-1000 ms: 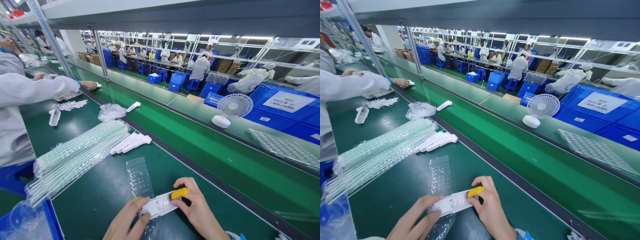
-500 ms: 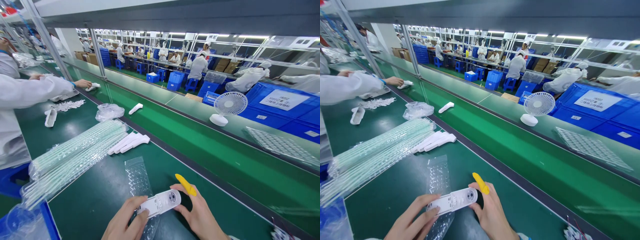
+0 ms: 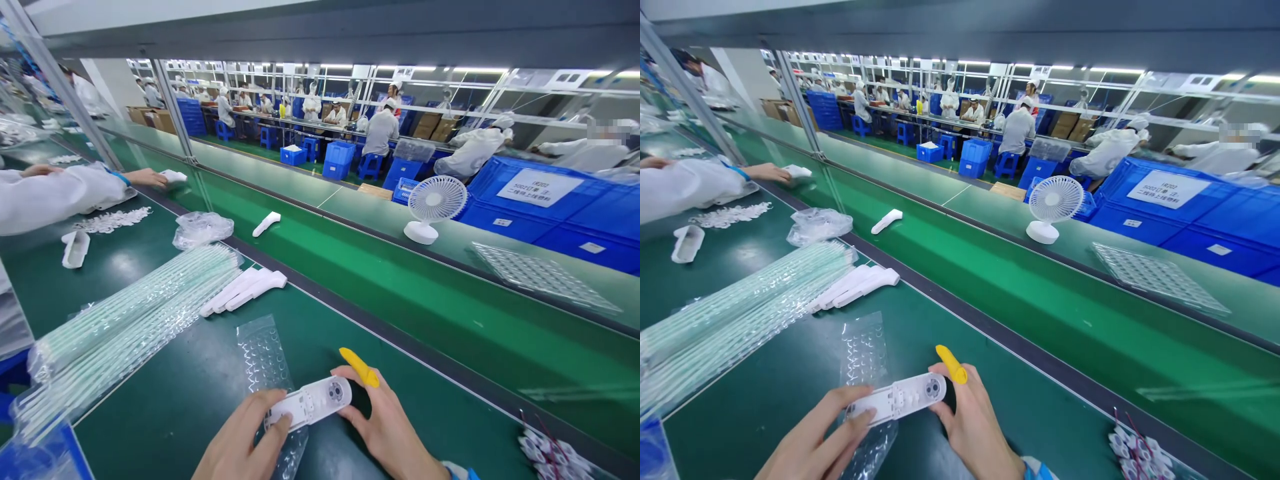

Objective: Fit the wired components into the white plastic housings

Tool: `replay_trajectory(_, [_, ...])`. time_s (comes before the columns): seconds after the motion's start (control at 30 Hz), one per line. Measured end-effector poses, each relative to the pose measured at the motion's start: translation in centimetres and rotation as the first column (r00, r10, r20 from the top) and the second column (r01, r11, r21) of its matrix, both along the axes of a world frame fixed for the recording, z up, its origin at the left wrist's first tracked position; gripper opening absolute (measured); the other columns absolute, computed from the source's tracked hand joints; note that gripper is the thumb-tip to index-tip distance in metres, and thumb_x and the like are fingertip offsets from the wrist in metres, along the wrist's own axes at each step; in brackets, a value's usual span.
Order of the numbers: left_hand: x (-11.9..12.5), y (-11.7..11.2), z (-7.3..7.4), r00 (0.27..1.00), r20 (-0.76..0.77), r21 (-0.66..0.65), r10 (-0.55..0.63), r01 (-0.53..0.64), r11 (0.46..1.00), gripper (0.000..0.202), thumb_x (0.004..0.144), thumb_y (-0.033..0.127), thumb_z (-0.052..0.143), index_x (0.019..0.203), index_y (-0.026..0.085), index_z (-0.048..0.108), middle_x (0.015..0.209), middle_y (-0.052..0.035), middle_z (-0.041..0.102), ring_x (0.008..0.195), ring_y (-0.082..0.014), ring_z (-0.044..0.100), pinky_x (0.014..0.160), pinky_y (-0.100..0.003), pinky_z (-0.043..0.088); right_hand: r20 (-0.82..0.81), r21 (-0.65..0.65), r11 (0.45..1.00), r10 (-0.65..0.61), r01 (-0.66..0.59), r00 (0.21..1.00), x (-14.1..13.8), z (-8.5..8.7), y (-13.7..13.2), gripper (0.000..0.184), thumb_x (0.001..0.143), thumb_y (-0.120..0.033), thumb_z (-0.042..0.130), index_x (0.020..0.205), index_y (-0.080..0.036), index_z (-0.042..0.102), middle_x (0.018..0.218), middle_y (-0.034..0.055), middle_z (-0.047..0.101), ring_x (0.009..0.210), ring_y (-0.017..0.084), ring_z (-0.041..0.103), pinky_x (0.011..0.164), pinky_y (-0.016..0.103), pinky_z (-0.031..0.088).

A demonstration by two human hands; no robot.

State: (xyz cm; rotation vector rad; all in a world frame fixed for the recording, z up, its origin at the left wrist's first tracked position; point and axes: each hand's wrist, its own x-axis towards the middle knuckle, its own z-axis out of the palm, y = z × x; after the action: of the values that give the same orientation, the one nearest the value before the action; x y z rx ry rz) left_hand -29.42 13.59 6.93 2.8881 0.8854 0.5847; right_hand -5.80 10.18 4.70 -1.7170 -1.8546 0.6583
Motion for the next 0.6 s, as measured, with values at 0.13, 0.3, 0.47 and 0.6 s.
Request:
replay_trajectory(0.13, [0.0,-0.1,0.0,1.000,-0.002,0.024,0.015,-0.015,1.000,0.026,0.081,0.005,0.039,0.100,0.016,0.053,0.101,-0.0145,0.060,0.085,-0.0195,0.062,0.069,-0.028,0.055,0.010,0.033,0.999,0.029,-0.029,1.000,-0.4,0.4,-0.3,0.032,0.078,-0.018,0.055,0.108,-0.025,0.046,0.105,0.0023,0.057,0.098,0.017,0.053,0.085,0.035,0.045])
replay_trajectory(0.3, [-0.9,0.1,0.7,0.969,0.071,-0.032,0.235,-0.233,0.972,0.040,0.082,0.037,0.050,0.117,0.020,0.044,0.117,-0.0134,0.052,0.095,-0.0230,0.060,0.069,-0.030,0.056,0.072,0.104,0.995,-0.005,-0.002,0.997,0.8,0.4,0.7,0.030,0.077,-0.019,0.054,0.105,-0.022,0.047,0.103,0.0033,0.059,0.095,0.018,0.054,0.083,0.033,0.044])
replay_trajectory(0.47, [-3.2,3.2,0.3,0.836,0.079,-0.301,0.544,-0.500,0.812,0.029,0.085,0.042,0.041,0.104,0.023,0.051,0.106,-0.0061,0.054,0.089,-0.0189,0.059,0.071,-0.031,0.053,0.383,0.061,0.933,-0.350,0.355,0.855,6.1,1.7,6.5,0.026,0.076,-0.026,0.055,0.100,-0.017,0.054,0.097,0.0049,0.062,0.089,0.020,0.057,0.082,0.032,0.041])
replay_trajectory(0.6, [-3.1,7.8,-0.1,0.772,0.051,-0.313,0.634,-0.590,0.744,0.031,0.085,0.040,0.038,0.100,0.019,0.054,0.101,-0.0077,0.054,0.095,-0.0230,0.054,0.079,-0.037,0.046,0.487,0.071,0.899,-0.409,0.432,0.772,10.1,2.5,10.4,0.022,0.075,-0.022,0.051,0.094,-0.012,0.057,0.086,0.0114,0.063,0.087,0.029,0.058,0.075,0.039,0.039])
